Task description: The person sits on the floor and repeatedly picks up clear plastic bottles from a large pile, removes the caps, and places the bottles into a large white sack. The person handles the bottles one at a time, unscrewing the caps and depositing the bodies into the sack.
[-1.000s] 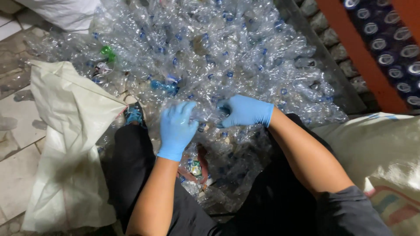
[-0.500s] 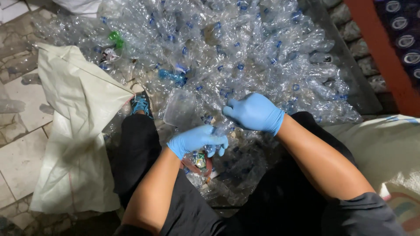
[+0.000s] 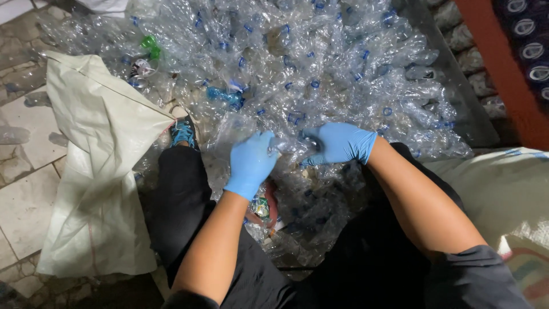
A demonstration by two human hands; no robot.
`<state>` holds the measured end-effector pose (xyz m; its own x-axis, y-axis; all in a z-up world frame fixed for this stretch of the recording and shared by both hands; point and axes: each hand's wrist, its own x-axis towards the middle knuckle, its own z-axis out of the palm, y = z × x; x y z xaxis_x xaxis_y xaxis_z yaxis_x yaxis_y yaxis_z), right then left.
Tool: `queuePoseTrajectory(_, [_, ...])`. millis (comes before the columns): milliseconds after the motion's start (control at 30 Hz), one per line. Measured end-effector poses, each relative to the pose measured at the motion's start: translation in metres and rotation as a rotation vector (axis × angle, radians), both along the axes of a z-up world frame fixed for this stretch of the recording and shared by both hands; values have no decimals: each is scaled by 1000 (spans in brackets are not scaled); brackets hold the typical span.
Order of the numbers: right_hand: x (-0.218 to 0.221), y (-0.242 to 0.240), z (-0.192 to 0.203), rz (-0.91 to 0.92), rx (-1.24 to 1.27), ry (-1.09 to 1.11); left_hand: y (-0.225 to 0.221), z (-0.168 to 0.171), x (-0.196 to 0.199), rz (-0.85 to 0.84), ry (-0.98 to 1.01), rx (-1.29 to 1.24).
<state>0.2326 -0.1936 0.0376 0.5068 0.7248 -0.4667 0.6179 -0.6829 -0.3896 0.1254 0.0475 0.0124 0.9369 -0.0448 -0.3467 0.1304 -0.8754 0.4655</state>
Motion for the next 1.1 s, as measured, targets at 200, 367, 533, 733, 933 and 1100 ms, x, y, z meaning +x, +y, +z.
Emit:
queuePoseTrajectory(200, [7, 5, -20, 7, 82, 67, 5, -2, 3, -13, -183, 146])
queuePoseTrajectory(367, [-4, 29, 2, 322, -9, -544, -4, -11, -5, 108, 220, -306])
queuePoseTrajectory(533, [-10, 37, 41, 422, 188, -862, 6, 39, -10, 124, 467, -1065])
queuePoseTrajectory(733, [-14, 23, 40, 384, 256, -978, 12, 20, -6, 18, 381, -933])
queuePoseTrajectory(933, [-60, -16, 104, 6, 6, -925, 17, 17, -3, -17, 138, -295])
queuePoseTrajectory(1100, [-153, -84, 198, -251, 175, -1205, 22, -52, 7, -185, 88, -20])
